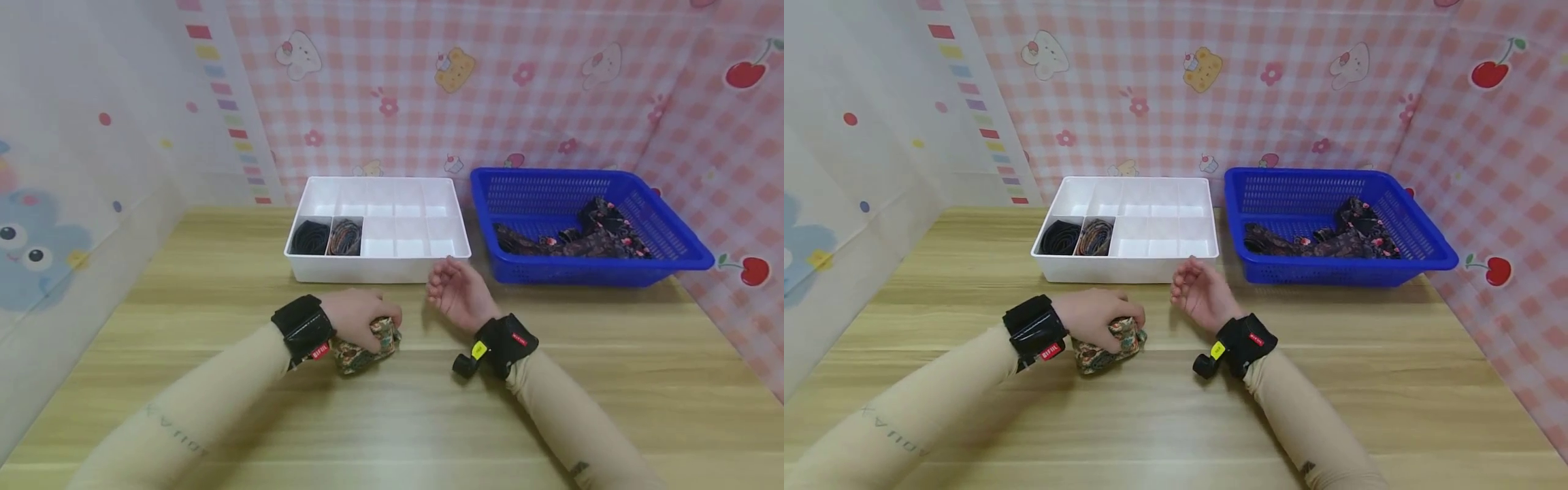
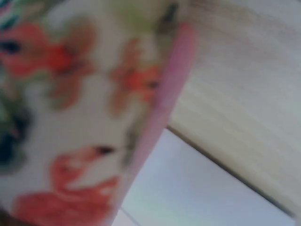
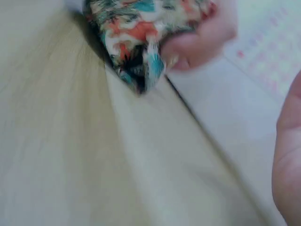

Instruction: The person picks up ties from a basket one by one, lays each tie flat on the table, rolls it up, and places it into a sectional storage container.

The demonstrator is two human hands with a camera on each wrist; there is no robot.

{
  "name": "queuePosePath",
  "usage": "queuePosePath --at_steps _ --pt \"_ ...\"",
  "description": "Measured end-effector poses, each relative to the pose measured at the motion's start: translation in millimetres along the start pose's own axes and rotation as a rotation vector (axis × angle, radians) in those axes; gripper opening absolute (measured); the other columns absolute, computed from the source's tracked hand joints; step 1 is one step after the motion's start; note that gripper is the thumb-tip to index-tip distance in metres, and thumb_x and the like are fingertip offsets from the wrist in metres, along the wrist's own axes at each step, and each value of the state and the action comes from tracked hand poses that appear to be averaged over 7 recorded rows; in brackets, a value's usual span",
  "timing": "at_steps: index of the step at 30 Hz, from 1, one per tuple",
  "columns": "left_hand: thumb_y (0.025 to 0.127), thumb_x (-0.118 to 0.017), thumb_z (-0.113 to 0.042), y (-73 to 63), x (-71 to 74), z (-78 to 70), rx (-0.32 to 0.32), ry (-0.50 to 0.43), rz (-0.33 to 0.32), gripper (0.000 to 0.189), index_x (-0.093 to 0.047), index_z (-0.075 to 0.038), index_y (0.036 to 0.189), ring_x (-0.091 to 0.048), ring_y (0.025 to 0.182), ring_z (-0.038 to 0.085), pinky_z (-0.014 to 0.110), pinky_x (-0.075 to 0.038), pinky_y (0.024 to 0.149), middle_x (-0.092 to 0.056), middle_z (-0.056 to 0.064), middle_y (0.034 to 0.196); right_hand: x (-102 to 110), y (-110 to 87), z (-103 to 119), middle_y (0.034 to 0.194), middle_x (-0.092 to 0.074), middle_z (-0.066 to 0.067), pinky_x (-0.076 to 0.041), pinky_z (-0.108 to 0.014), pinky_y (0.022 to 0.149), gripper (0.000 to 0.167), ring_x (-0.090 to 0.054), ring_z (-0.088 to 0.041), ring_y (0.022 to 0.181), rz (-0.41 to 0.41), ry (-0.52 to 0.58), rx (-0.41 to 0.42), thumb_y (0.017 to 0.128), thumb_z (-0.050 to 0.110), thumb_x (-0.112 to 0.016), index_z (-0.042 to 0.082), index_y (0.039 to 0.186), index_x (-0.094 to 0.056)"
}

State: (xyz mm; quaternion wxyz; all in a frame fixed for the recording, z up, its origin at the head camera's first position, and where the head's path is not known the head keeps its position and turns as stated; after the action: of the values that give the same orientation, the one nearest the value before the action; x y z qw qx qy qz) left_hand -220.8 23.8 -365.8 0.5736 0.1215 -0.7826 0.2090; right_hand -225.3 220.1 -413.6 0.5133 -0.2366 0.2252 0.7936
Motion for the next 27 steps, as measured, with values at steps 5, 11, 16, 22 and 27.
queuePosePath --at_steps 5,11,16,22,27 --pt "0.071 -0.073 -0.021 -2.2 11.5 -1.9 -0.038 0.020 0.023 0.041 -0.062 -0.022 0.111 -0.054 0.081 0.014 0.031 -0.047 0.069 -0.058 0.000 0.091 15.9 2.5 -12.3 0.079 -0.061 -0.002 -0.044 -0.029 0.071 0.044 -0.052 -0.016 0.072 -0.064 0.231 -0.058 0.102 0.036 -0.036 0.008 0.085 -0.065" --pt "0.085 -0.070 -0.027 1.8 57.3 28.1 0.069 -0.473 0.008 0.043 -0.060 -0.021 0.127 -0.062 0.090 0.022 0.035 -0.055 0.074 -0.059 0.008 0.112 19.1 1.3 -15.5 0.080 -0.061 -0.004 -0.042 -0.031 0.074 0.046 -0.052 -0.017 0.073 -0.063 0.237 -0.028 0.102 0.036 -0.035 0.007 0.087 -0.066" --pt "0.090 -0.066 -0.031 20.8 92.9 66.3 0.260 -0.618 -0.345 0.042 -0.057 -0.022 0.130 -0.058 0.098 0.026 0.039 -0.050 0.083 -0.055 0.012 0.125 22.5 -4.2 -14.8 0.080 -0.061 -0.003 -0.043 -0.031 0.074 0.050 -0.052 -0.017 0.073 -0.065 0.229 -0.022 0.104 0.035 -0.029 0.007 0.086 -0.067" --pt "0.090 -0.062 -0.029 44.5 92.5 83.4 0.453 -0.404 -0.594 0.043 -0.057 -0.013 0.130 -0.054 0.094 0.028 0.039 -0.043 0.084 -0.061 0.016 0.112 22.2 -4.6 -18.0 0.079 -0.062 -0.002 -0.043 -0.031 0.074 0.054 -0.051 -0.016 0.072 -0.070 0.197 -0.015 0.104 0.033 -0.023 0.009 0.085 -0.067" --pt "0.090 -0.060 -0.028 56.8 84.3 82.9 0.539 -0.213 -0.605 0.039 -0.061 -0.013 0.126 -0.055 0.082 0.027 0.036 -0.041 0.068 -0.061 0.011 0.087 18.3 -1.1 -13.7 0.079 -0.061 -0.002 -0.044 -0.030 0.074 0.053 -0.051 -0.015 0.072 -0.058 0.168 -0.004 0.104 0.032 -0.023 0.009 0.086 -0.067"
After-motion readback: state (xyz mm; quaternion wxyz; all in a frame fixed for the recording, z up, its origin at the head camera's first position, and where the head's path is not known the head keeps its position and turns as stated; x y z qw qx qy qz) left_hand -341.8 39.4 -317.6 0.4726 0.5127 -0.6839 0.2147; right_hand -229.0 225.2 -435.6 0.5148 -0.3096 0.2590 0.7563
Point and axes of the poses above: each hand's wrist, its own y-axis towards the middle knuckle, its own x-axis out of the back of the hand, z = x × y, the point moved 3 cm from there along y, towards the middle knuckle
